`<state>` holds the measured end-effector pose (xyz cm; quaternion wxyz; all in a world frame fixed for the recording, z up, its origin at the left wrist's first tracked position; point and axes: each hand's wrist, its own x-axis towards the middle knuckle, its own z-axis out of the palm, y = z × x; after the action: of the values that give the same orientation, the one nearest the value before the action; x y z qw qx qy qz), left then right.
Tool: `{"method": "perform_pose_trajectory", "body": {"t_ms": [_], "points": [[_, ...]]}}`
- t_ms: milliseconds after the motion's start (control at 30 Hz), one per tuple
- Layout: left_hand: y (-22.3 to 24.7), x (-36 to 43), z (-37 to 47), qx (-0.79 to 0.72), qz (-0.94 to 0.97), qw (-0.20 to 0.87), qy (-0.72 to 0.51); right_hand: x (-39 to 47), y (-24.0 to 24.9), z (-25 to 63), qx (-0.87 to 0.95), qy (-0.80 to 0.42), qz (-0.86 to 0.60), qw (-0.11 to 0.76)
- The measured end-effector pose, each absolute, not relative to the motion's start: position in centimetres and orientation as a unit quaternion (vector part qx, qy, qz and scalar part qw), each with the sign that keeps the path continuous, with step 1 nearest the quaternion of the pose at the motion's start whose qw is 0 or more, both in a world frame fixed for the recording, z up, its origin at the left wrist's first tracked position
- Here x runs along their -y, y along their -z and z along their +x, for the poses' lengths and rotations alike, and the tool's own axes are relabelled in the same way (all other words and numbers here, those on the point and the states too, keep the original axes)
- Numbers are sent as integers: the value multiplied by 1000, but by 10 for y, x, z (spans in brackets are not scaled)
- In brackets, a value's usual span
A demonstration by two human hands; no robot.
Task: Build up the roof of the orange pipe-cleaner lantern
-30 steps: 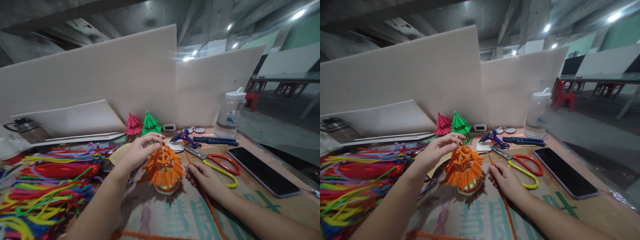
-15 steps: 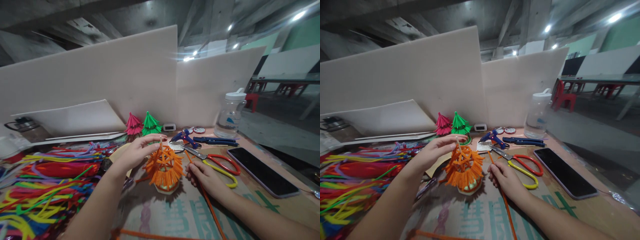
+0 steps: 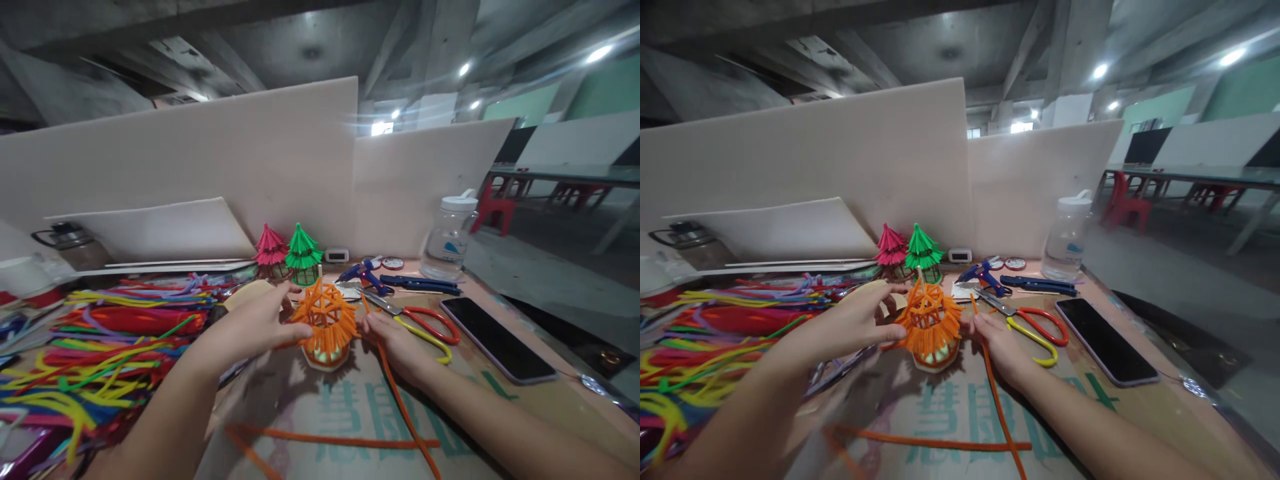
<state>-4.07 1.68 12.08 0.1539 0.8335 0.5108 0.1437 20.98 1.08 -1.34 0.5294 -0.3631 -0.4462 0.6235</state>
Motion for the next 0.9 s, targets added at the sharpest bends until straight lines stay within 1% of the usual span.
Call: {"method": "perform_pose_trajectory", "body": {"t_ms": [133,200,267,367,467,633,700,800,833,900], "points": [[-111,-16,-34,-495,826,204,-173,0,8,213,458,-628,-366,511],[-108,-19,-35,-495,813,243,-184,9,4,215,468,-634,-368,493],[-105,-23,-37,-498,805,261,-190,20,4,217,484,-641,-364,471],[-100,-30,-38,-511,799,247,-200,35,6,219,518,-660,-341,423],[-89,-38,-34,-518,796,209,-235,44,8,215,520,-697,-313,381],[-77,-50,-32,-517,792,164,-280,48,6,208,491,-714,-302,398],[-82,-51,-35,-524,788,148,-288,50,3,210,475,-689,-336,432],[-99,-43,-39,-529,779,104,-320,55,-11,216,504,-589,-400,489],[-106,-39,-39,-524,778,86,-336,56,-19,218,532,-547,-415,495],[-118,-28,-37,-511,774,70,-366,56,-38,220,607,-468,-429,478]]}}
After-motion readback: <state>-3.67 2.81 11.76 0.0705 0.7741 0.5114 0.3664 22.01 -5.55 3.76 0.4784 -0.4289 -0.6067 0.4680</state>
